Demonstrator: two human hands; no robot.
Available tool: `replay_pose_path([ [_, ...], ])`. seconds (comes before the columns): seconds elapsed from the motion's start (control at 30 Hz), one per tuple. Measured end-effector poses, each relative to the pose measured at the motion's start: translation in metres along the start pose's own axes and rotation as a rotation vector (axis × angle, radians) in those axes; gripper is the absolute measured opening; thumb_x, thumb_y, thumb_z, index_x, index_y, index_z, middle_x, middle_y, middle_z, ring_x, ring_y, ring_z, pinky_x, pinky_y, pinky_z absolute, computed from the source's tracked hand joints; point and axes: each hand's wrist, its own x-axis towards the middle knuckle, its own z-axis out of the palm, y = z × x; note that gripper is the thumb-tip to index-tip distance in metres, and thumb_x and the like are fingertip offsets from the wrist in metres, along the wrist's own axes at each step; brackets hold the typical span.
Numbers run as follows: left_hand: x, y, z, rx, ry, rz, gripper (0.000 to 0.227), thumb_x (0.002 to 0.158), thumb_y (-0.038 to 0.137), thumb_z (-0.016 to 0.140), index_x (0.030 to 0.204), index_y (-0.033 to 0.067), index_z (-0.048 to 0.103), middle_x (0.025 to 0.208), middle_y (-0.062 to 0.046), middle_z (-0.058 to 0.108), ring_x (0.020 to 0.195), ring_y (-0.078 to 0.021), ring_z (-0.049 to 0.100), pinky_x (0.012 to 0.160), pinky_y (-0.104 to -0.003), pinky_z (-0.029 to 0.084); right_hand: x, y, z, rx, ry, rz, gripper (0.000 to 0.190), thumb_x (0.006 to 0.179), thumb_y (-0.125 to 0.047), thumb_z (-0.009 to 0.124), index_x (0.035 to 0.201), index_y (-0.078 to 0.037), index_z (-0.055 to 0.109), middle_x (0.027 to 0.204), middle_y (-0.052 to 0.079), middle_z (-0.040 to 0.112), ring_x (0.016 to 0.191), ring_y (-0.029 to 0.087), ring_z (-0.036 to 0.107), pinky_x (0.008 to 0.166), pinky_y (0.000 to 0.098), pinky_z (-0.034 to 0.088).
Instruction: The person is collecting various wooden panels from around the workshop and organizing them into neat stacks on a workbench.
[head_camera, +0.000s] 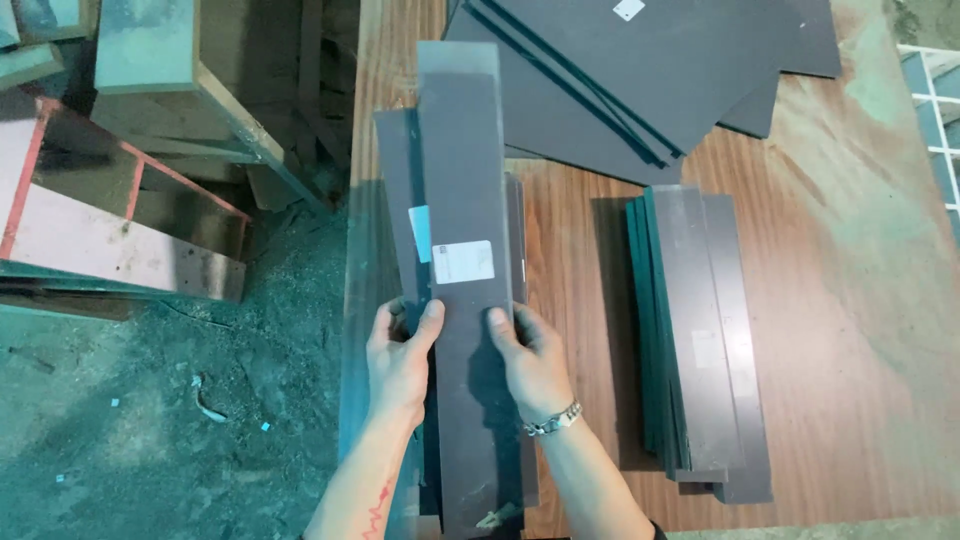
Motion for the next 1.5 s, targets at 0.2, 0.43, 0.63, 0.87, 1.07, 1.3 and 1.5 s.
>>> replay_pose_path([
  [0.2,0.012,-0.008,-0.014,0.066,0.102,0.038,0.043,0.098,0.043,0.072,0.125,0.0097,0.066,0.123,-0.012,0.063,0.128,-0.0237,0.055,0.111,-0.050,0.045,0.038,0.067,-0.053,0.053,0.274,0.072,0.045,0.100,-0.026,0.069,0.131,0.007,0.067,0.130,0.029,0.066,0.126,0.037,0.060,0.108,0.0503,0.047],
  [0.43,0.003,0.015,-0.029,0.152,0.118,0.129,0.039,0.096,0.038,0.073,0.122,0.0086,0.073,0.118,-0.017,0.071,0.123,-0.0326,0.065,0.097,-0.049,0.054,0.079,0.143,-0.092,-0.292,0.344,-0.041,0.045,0.102,-0.031,0.064,0.127,0.006,0.069,0.126,0.032,0.067,0.129,0.041,0.057,0.111,0.0515,0.044],
  [0.63,-0.002,0.012,-0.027,0.122,0.109,0.160,0.037,0.096,0.037,0.074,0.117,0.0073,0.075,0.109,-0.017,0.071,0.114,-0.0248,0.064,0.093,-0.046,0.054,0.051,0.166,-0.038,-0.389,0.246,-0.091,0.044,0.103,-0.028,0.059,0.134,0.001,0.066,0.129,0.028,0.067,0.127,0.041,0.059,0.107,0.0523,0.048],
  [0.87,0.003,0.001,-0.017,0.046,0.069,0.174,0.038,0.095,0.038,0.075,0.116,0.0061,0.075,0.105,-0.015,0.069,0.109,-0.0203,0.058,0.091,-0.045,0.053,0.081,0.173,-0.045,-0.939,0.271,-0.076,0.042,0.094,-0.043,0.069,0.134,-0.030,0.071,0.128,0.007,0.064,0.124,0.028,0.063,0.102,0.0416,0.054],
  [1.07,0.016,-0.024,0.009,0.120,-0.008,0.133,0.044,0.101,0.042,0.066,0.128,0.0067,0.067,0.121,-0.020,0.068,0.119,-0.0306,0.063,0.101,-0.048,0.050,-0.006,0.027,-0.047,-0.135,0.002,0.182,0.078,0.094,-0.060,0.057,0.151,-0.007,0.051,0.150,0.024,0.054,0.138,0.039,0.054,0.111,0.0536,0.048],
  [1.3,-0.014,-0.053,0.131,0.118,-0.332,0.009,0.040,0.095,0.038,0.061,0.124,0.0112,0.064,0.111,-0.007,0.075,0.099,-0.0192,0.071,0.085,-0.031,0.052,-0.022,0.075,-0.150,-0.696,0.266,-0.226,0.107,0.063,-0.045,0.078,0.156,-0.014,0.037,0.144,0.018,0.047,0.133,0.033,0.050,0.099,0.0480,0.051],
  [1.5,-0.021,-0.060,0.183,0.185,-0.518,-0.122,0.069,0.094,0.040,0.055,0.158,0.0188,0.039,0.116,-0.009,0.070,0.105,-0.0197,0.069,0.085,-0.033,0.057,0.067,0.172,-0.322,-0.743,0.559,-0.408,0.091,0.069,-0.053,0.080,0.149,-0.018,0.055,0.147,0.031,0.045,0.136,0.041,0.050,0.109,0.0462,0.044],
])
